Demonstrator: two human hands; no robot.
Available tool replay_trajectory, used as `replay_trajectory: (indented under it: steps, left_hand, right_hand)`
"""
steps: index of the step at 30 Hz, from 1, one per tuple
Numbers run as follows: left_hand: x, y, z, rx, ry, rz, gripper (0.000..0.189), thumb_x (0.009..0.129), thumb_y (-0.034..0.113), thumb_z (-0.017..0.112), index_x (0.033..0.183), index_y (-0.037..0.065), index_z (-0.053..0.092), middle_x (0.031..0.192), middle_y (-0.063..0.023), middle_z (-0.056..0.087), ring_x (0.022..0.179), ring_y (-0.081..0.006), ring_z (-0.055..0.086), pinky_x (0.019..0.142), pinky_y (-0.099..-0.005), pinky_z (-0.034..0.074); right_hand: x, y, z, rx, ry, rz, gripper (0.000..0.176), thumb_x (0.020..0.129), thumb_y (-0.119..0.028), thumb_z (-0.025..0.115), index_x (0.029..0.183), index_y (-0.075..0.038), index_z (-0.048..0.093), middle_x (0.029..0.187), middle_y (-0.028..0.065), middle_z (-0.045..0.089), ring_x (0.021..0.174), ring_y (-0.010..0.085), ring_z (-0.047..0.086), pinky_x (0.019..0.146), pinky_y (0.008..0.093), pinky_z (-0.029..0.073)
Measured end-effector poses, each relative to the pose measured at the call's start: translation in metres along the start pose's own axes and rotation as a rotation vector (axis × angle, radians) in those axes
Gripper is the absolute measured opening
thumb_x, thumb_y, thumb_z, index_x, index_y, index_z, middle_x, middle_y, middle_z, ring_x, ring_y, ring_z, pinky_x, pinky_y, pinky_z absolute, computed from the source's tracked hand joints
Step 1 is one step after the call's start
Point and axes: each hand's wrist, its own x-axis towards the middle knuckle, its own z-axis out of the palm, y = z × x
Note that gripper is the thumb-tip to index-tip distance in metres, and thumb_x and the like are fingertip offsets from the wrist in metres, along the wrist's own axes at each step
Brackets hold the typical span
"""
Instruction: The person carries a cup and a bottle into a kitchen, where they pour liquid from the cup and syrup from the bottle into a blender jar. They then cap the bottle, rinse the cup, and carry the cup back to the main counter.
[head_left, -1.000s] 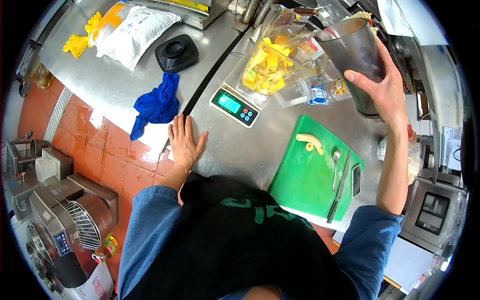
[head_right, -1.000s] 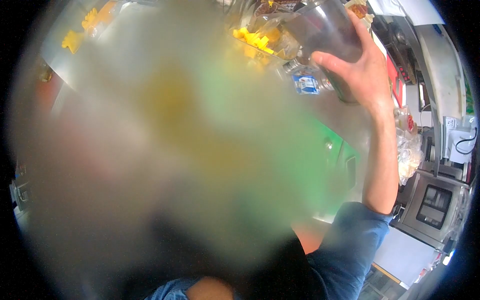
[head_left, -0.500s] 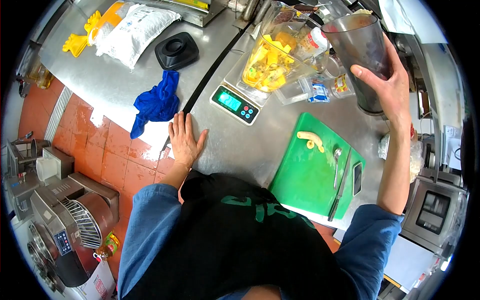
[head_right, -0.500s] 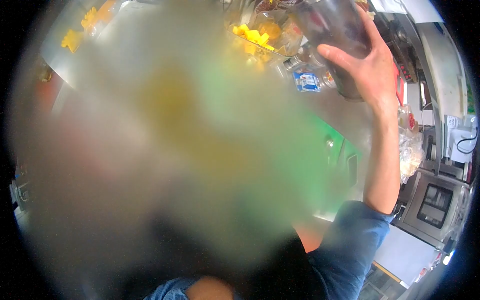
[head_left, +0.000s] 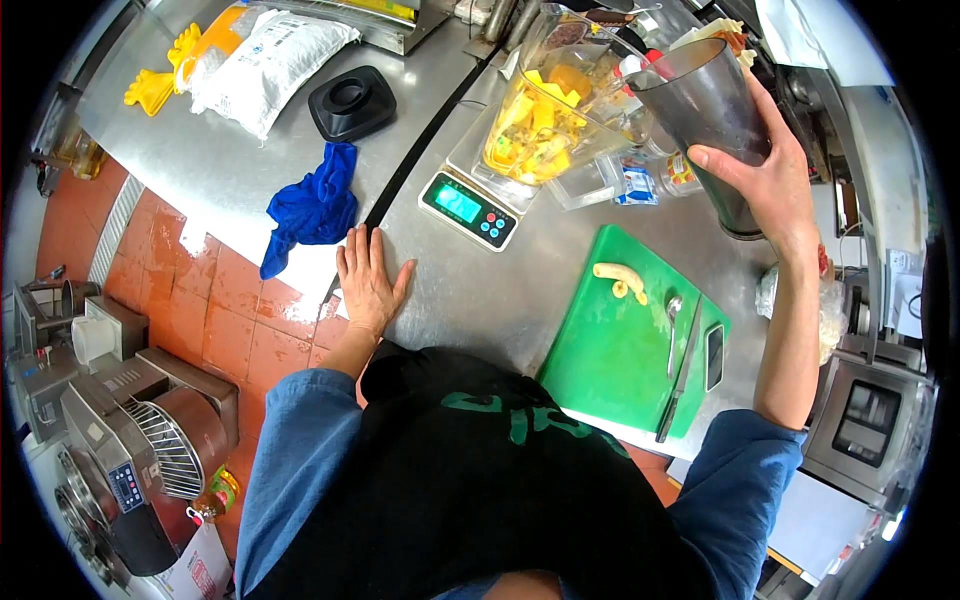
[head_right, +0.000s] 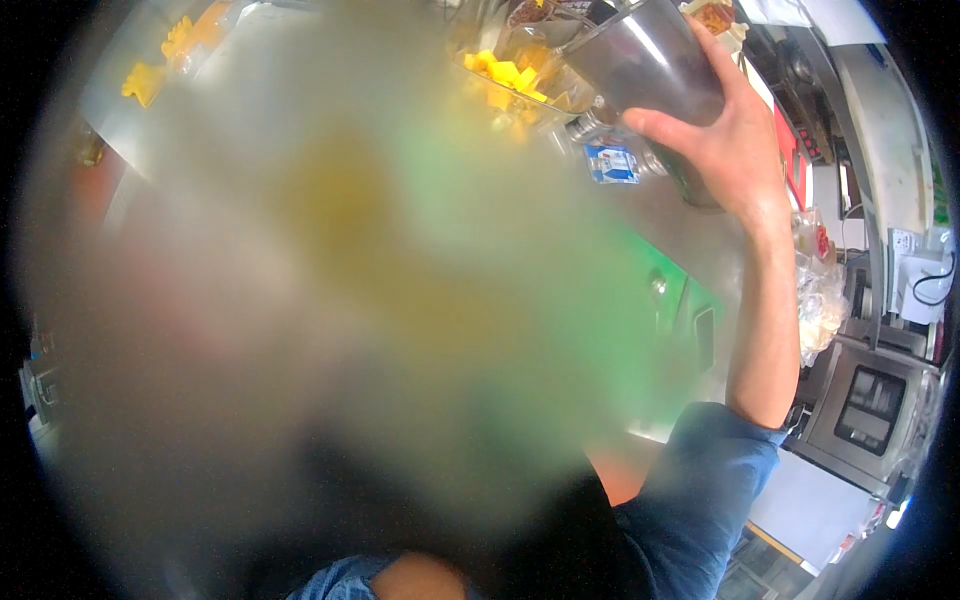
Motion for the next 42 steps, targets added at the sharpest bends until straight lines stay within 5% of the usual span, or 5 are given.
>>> replay_trajectory:
  steps: [17,42]
  left_hand:
    - [0.000,0.002,-0.003,0.014,-0.001,0.000,0.073,0.088,0.050,0.058,0.137,0.000,0.042,0.143,-0.0230,0.039,0.138,-0.0374,0.030,0.114,-0.0514,0.019]
    - [0.000,-0.001,0.001,0.008,-0.008,-0.001,0.072,0.088,0.050,0.058,0.137,-0.001,0.041,0.144,-0.0232,0.038,0.139,-0.0376,0.029,0.114,-0.0518,0.019]
  right_hand:
    - [0.005,0.005,0.000,0.212,0.086,-0.018,0.086,0.069,-0.023,0.085,0.141,0.001,0.043,0.126,0.0140,0.058,0.115,0.0211,0.057,0.100,0.0326,0.042]
    - [0.004,-0.005,0.001,0.112,-0.002,-0.018,0.089,0.066,-0.029,0.085,0.141,-0.004,0.045,0.126,0.0130,0.059,0.115,0.0213,0.057,0.101,0.0331,0.041]
